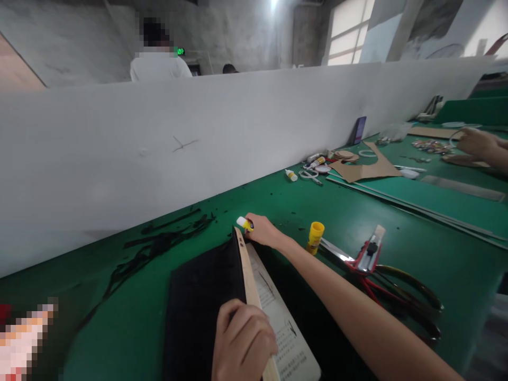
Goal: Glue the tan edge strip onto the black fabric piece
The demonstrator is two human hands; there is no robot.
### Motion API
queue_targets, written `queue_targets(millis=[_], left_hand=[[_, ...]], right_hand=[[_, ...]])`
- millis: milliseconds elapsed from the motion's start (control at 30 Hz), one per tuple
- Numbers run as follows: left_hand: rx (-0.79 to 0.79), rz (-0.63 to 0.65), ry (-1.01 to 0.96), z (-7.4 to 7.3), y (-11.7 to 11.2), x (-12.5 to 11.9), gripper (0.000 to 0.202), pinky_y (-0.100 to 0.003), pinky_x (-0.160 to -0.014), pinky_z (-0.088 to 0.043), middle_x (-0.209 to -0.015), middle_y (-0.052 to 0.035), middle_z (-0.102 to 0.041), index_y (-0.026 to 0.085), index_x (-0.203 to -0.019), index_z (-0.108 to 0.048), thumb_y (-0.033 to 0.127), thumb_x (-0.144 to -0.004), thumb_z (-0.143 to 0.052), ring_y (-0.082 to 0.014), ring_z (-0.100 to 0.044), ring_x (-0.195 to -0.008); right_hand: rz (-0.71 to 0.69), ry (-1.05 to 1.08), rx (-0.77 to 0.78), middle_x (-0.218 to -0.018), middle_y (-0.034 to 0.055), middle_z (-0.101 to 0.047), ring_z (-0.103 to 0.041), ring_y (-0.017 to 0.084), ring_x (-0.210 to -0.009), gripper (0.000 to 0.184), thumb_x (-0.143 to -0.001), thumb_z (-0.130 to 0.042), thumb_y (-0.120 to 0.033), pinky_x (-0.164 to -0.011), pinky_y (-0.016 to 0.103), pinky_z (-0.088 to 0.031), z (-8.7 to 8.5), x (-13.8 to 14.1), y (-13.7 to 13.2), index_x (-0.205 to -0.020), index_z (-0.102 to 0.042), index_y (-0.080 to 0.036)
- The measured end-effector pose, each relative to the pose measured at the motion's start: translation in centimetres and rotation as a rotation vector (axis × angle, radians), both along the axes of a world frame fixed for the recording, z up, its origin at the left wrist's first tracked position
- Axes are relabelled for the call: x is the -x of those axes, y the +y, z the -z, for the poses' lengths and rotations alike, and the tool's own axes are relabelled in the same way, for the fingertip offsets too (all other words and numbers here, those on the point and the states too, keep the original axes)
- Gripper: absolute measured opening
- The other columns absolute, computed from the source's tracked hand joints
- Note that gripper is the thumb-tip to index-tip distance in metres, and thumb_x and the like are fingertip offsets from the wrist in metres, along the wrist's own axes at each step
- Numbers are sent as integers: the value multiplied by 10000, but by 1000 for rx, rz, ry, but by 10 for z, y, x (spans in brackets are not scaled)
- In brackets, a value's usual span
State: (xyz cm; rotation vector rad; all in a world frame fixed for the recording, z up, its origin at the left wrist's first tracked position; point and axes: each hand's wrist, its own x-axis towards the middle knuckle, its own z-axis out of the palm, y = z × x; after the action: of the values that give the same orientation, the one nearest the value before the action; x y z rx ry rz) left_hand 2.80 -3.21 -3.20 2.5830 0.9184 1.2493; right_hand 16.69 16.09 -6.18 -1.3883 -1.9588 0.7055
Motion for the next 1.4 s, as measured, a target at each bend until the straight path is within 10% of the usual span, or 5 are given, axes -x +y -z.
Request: queue_targets(millis=[1400], left_hand=[[21, -21, 7, 1, 0, -3, 399, -326, -711, -363, -610, 26, -566, 197, -660, -430, 313, -992, -243, -120, -571, -629]], right_hand=[[129, -93, 31, -734, 36, -581, -520, 174, -639, 183, -682, -543, -111, -505, 251, -232, -14, 7, -8, -813, -454, -203]])
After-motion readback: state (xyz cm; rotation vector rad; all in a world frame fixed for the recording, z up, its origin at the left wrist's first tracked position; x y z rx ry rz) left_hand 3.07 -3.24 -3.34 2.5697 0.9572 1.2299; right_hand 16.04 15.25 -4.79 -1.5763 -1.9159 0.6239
